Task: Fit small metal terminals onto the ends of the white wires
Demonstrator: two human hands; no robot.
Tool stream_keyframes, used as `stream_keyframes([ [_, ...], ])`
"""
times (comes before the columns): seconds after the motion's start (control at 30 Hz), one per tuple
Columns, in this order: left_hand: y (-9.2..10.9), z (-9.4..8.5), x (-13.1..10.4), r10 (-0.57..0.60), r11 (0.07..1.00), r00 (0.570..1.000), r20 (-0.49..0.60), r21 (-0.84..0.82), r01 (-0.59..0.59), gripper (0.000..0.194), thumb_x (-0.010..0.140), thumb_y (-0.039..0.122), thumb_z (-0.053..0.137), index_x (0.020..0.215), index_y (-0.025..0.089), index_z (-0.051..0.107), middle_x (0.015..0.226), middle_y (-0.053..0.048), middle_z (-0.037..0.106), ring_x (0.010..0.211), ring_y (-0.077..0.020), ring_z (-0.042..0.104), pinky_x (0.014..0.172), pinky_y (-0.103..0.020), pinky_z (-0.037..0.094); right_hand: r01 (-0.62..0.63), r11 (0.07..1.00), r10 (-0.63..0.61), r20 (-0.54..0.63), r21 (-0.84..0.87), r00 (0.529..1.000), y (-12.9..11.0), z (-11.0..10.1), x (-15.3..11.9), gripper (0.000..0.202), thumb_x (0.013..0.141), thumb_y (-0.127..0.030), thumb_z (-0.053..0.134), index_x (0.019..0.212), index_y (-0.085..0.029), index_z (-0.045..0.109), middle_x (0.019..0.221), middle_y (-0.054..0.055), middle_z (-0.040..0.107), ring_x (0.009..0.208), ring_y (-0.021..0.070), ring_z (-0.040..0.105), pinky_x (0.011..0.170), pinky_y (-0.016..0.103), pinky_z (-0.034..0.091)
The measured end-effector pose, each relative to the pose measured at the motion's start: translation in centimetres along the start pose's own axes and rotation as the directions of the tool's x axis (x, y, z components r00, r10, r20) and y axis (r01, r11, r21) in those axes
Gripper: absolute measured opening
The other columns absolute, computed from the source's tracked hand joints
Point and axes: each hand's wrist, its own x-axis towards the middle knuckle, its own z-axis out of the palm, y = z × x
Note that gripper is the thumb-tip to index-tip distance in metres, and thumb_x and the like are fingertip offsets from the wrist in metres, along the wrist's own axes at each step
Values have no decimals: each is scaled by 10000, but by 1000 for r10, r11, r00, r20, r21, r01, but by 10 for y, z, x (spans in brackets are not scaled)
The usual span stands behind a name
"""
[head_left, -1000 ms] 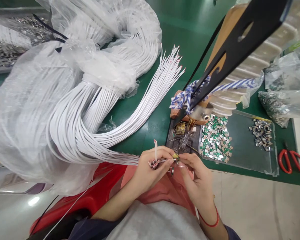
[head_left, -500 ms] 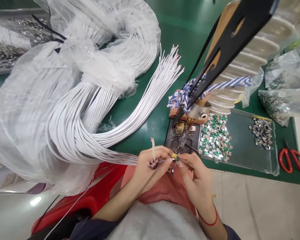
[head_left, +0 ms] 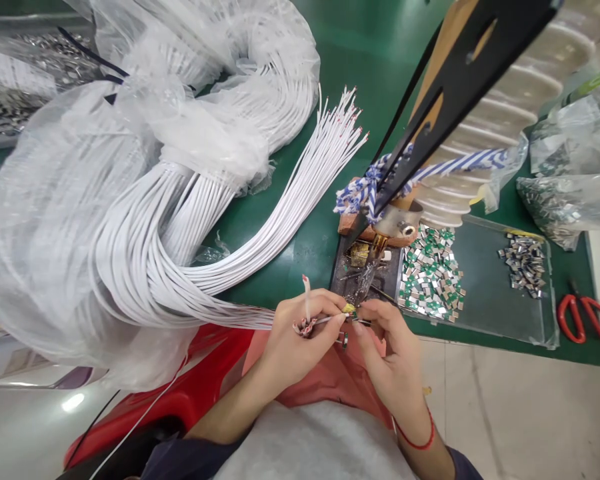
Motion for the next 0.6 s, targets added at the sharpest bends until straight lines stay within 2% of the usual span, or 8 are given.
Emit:
stream_keyframes([
  [0.07,2,1,1,16,999,1000,-17,34,-16,188,815,104,643,643,172,678,803,-37,789,643,-143,713,599,-221,525,-37,996,41,-35,87,999,1,-2,0,174,946,-165,594,1097,-253,591,890,15,662,754,162,644,638,263,529],
  [0.13,5,1,2,28,997,999,-29,68,-26,197,819,98,631,643,175,673,801,-33,788,661,-144,717,619,-223,524,-54,989,64,-67,139,996,2,-5,2,66,984,-187,549,990,-247,577,879,12,637,793,163,629,701,278,523],
  [0.27,6,3,3,41,993,997,-59,112,-34,178,811,100,630,658,183,669,819,-31,792,693,-152,725,649,-234,530,-63,988,71,-57,140,996,2,-7,6,130,978,-212,585,849,-230,577,834,24,622,794,182,610,690,297,499],
  [0.4,7,3,5,53,990,997,-62,133,-44,190,819,98,613,658,187,659,815,-33,788,675,-150,715,634,-240,528,-62,986,73,-70,153,995,1,-3,9,118,936,-200,644,827,-229,608,857,42,643,825,202,627,675,305,511],
  [0.6,9,4,7,94,987,994,-48,135,-87,192,820,85,605,665,189,646,794,-30,767,658,-142,701,626,-234,535,-78,994,85,-95,73,992,1,-3,9,84,963,-206,604,888,-243,610,758,-9,570,697,158,569,567,245,453],
])
